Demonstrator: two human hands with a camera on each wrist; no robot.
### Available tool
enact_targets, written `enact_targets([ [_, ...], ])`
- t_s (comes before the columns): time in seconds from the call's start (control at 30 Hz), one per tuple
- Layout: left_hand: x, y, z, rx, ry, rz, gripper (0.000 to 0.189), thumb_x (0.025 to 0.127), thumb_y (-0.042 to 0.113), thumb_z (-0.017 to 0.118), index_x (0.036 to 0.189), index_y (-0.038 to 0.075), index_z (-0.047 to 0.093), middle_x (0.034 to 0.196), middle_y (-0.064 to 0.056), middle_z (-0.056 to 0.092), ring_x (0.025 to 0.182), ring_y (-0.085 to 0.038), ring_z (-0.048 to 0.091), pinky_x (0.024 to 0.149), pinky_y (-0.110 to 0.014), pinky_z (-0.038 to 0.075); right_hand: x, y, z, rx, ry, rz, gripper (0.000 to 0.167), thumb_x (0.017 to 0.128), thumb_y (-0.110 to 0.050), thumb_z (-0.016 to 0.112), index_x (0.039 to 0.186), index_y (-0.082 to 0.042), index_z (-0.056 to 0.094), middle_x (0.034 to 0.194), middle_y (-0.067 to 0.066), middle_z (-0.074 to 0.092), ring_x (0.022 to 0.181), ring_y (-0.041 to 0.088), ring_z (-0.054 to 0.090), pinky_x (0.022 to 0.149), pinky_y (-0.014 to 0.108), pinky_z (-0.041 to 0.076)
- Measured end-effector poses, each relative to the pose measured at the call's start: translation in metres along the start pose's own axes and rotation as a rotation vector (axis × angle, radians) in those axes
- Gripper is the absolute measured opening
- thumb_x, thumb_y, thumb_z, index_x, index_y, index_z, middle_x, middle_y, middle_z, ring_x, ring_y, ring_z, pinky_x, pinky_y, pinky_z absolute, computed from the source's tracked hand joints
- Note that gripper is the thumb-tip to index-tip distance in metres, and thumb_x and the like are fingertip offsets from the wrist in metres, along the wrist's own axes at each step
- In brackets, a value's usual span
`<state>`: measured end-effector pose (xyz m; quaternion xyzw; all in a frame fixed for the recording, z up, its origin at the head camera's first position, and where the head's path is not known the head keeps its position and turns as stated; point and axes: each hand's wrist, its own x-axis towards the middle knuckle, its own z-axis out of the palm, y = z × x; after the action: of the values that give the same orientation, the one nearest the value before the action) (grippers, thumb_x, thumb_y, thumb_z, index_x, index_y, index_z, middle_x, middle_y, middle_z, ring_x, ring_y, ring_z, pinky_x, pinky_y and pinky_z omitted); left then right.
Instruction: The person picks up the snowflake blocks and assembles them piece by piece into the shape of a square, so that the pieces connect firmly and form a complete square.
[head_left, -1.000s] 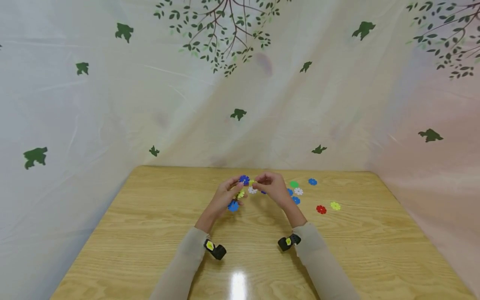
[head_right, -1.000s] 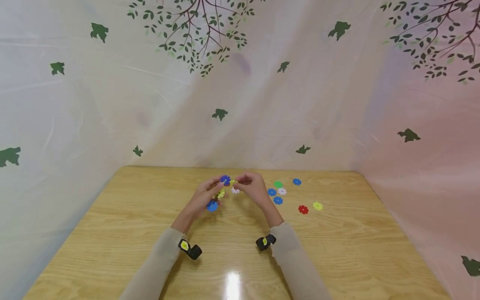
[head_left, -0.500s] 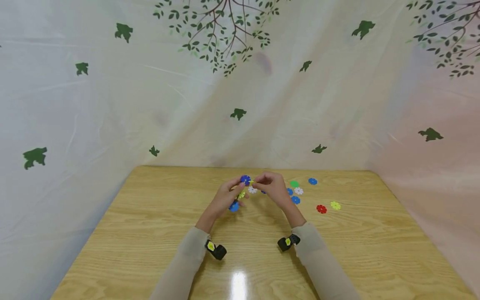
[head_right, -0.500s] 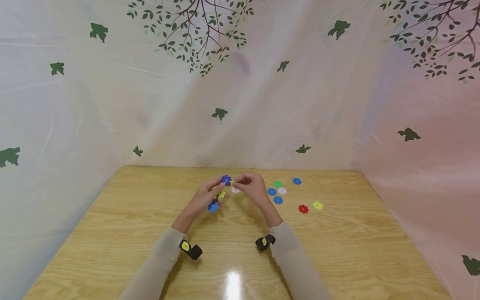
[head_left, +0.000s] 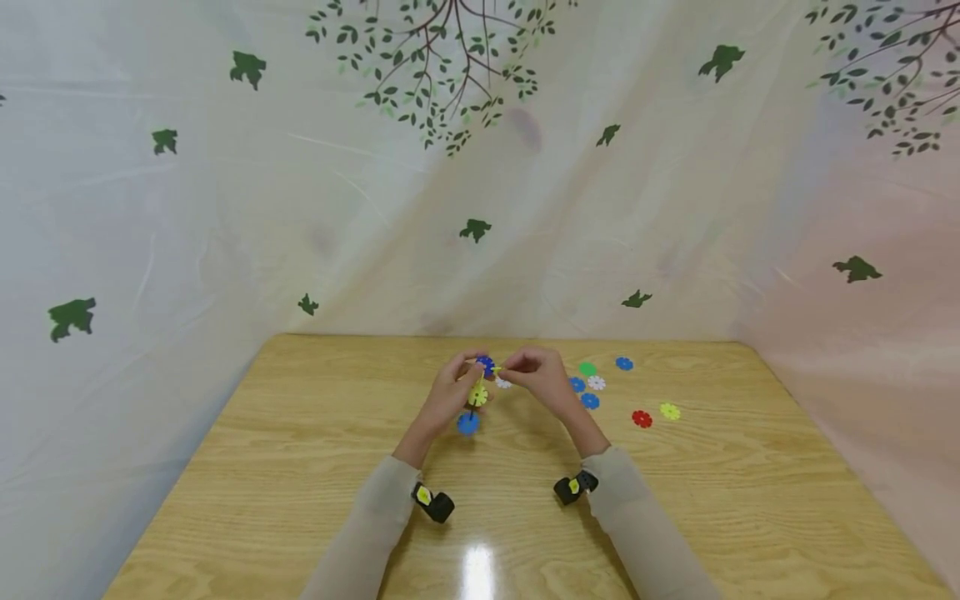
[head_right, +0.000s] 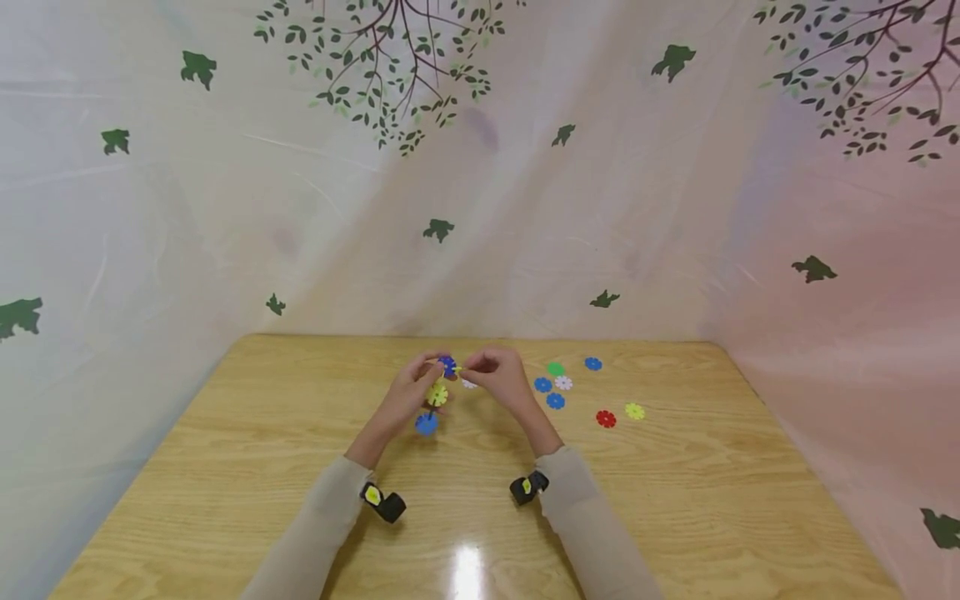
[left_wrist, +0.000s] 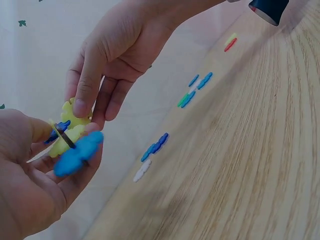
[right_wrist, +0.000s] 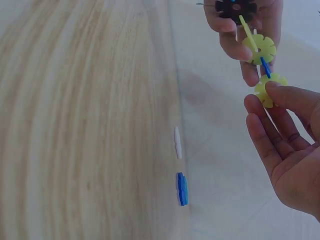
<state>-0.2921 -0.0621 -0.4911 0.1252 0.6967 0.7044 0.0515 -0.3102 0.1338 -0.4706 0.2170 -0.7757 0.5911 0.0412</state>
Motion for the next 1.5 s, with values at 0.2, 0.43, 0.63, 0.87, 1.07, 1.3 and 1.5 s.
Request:
enact_targets([
  [0.2,0.001,-0.004,0.0,-0.057,0.019,-0.024,0.028,0.11,0.018,0.047,0.13,-0.001,0.054,0.114,-0.03,0.067,0.083,-0.042,0.074,0.055,-0.03,0.06,0.002,0.01,0.004,0.007,-0.017,-0.003,0.01,0.088,0.0,0.077,0.093,0.007,0.073,0.097,0.027,0.072,0.078,0.005,0.07,0.072,0.021,0.059],
  [0.43,0.001,-0.005,0.001,-0.119,0.006,-0.062,0.021,0.11,0.018,0.047,0.114,-0.002,0.052,0.109,-0.026,0.071,0.077,-0.031,0.075,0.058,-0.031,0.061,0.002,0.009,0.002,0.031,-0.043,-0.003,0.005,0.088,0.008,0.074,0.092,0.01,0.071,0.099,0.03,0.071,0.079,0.012,0.072,0.073,0.023,0.06],
  [0.63,0.001,-0.004,0.003,-0.136,-0.016,-0.088,0.017,0.11,0.021,0.048,0.11,0.004,0.052,0.095,-0.006,0.075,0.084,-0.036,0.076,0.063,-0.032,0.062,0.003,0.009,-0.001,-0.003,-0.057,-0.012,0.009,0.088,0.003,0.076,0.092,0.011,0.073,0.099,0.029,0.072,0.081,0.021,0.074,0.074,0.026,0.061],
  [0.87,0.002,-0.004,0.004,-0.126,-0.006,-0.094,0.017,0.109,0.021,0.048,0.11,0.004,0.052,0.096,-0.003,0.074,0.086,-0.032,0.075,0.062,-0.031,0.062,0.004,0.009,0.0,-0.014,-0.056,-0.029,0.009,0.087,0.0,0.078,0.092,0.007,0.075,0.095,0.025,0.074,0.079,0.017,0.073,0.072,0.025,0.061],
  [1.07,0.001,-0.005,0.004,-0.098,-0.022,-0.135,0.024,0.106,0.027,0.056,0.113,0.004,0.056,0.105,-0.008,0.073,0.083,-0.021,0.073,0.063,-0.027,0.06,0.003,0.009,0.003,-0.015,-0.089,-0.005,0.008,0.09,0.0,0.075,0.096,0.006,0.075,0.098,0.024,0.075,0.081,0.012,0.074,0.076,0.026,0.062],
  [1.3,-0.001,-0.007,0.005,-0.065,0.004,-0.163,0.034,0.104,0.029,0.062,0.122,0.001,0.058,0.119,-0.021,0.069,0.086,-0.021,0.073,0.063,-0.024,0.059,0.002,0.008,-0.003,-0.055,-0.155,0.041,0.018,0.092,-0.006,0.074,0.107,0.004,0.073,0.106,0.023,0.073,0.092,0.02,0.074,0.081,0.03,0.062],
  [1.5,0.001,-0.009,0.003,-0.105,0.047,-0.16,0.032,0.104,0.026,0.062,0.122,0.0,0.059,0.119,-0.022,0.068,0.083,-0.019,0.073,0.063,-0.022,0.057,0.004,0.006,-0.028,-0.099,-0.182,0.109,0.025,0.094,-0.005,0.072,0.116,0.006,0.069,0.114,0.025,0.071,0.098,0.025,0.071,0.085,0.043,0.061],
])
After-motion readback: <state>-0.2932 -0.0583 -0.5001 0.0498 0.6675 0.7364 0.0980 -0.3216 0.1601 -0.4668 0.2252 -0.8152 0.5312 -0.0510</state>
